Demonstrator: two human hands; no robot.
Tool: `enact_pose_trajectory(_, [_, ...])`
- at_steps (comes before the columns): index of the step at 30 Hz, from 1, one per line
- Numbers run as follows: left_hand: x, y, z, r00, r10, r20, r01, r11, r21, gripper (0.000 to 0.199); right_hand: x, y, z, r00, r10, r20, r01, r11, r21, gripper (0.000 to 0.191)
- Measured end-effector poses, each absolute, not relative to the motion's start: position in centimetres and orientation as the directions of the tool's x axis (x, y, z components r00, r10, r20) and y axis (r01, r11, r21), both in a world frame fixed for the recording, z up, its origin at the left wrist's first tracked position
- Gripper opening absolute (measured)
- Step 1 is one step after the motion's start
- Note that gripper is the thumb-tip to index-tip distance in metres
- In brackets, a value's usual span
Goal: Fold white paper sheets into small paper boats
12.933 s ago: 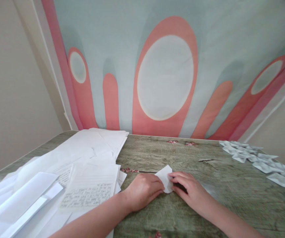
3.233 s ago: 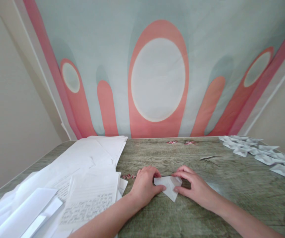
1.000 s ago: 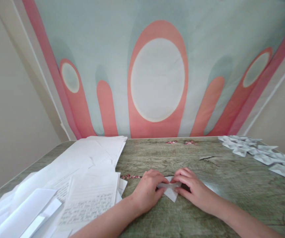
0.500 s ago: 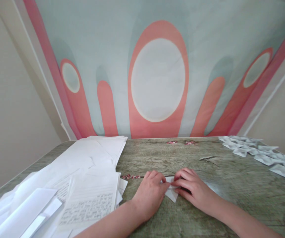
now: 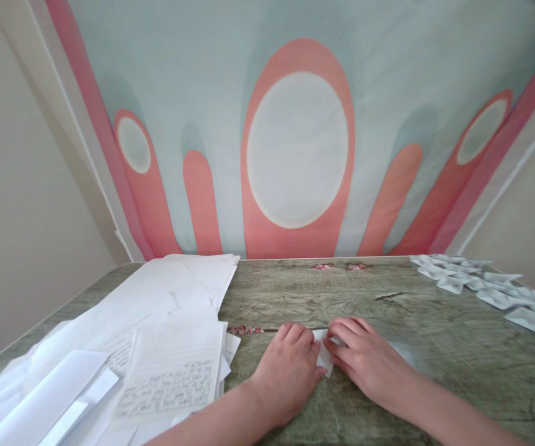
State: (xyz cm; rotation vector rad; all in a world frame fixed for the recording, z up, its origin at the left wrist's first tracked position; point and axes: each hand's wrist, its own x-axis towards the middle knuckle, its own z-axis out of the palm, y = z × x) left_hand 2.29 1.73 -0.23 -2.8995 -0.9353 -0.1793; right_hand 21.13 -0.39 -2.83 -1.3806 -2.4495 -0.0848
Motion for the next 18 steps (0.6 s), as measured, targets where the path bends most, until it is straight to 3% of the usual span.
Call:
enact_pose_trajectory(10, [2.5, 1.6, -0.4, 0.802, 0.584, 0.126, 0.593, -0.803, -0.054, 0.033, 21.4, -1.1, -3.1, -0.394, 0.886, 0.243, 0.919, 0.382, 0.095, 0.007])
enact_pose_trajectory(18, [2.3, 1.7, -0.5, 0.800, 0.585, 0.136, 0.593, -0.805, -0.024, 0.036, 22.3, -1.3, -2.8, -0.409, 0.881, 0.238, 0.911, 0.410, 0.048, 0.022])
